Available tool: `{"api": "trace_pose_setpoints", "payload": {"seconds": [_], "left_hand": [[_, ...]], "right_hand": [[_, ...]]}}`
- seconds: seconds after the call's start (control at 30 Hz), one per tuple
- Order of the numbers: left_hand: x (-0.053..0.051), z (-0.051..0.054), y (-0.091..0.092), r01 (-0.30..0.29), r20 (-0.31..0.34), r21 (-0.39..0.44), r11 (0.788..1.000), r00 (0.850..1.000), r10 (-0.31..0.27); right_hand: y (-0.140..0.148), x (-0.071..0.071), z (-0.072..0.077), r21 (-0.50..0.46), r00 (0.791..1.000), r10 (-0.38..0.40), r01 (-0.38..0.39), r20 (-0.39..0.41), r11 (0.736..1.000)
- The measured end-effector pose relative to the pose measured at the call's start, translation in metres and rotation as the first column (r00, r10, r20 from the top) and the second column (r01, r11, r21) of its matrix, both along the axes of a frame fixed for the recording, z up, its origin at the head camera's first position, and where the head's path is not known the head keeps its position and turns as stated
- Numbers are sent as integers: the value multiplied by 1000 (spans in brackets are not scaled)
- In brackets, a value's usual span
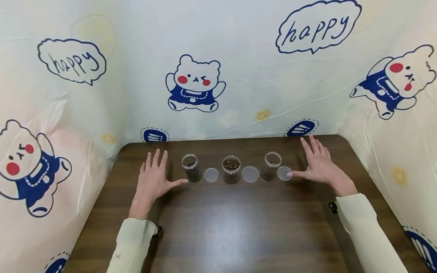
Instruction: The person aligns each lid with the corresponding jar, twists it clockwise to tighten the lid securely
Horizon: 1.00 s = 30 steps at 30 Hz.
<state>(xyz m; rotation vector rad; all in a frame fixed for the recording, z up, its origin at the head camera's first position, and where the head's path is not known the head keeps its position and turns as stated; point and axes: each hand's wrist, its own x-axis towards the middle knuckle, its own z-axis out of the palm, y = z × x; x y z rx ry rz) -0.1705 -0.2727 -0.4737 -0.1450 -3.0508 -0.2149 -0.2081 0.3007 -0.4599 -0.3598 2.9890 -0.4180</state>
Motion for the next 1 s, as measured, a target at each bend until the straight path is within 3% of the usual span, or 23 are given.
{"api": "trace_pose_setpoints", "payload": {"seconds": [0.23,0.53,0.8,1.0], "left_hand": [[0,1,5,8,-19,65,998,1000,-7],[7,-4,4,-10,19,126,992,1000,7],[7,-3,14,-31,133,329,944,991,-14],[11,-5,19,-36,129,394,918,992,-16]], "right_hand": [[-4,-2,5,-14,1000,-4,4,1,1000],[-14,5,11,-58,998,53,-56,-44,997],[-21,11,22,-91,983,106,-121,-151,988],[-30,15,28,-122,968,131,-159,-214,980]]}}
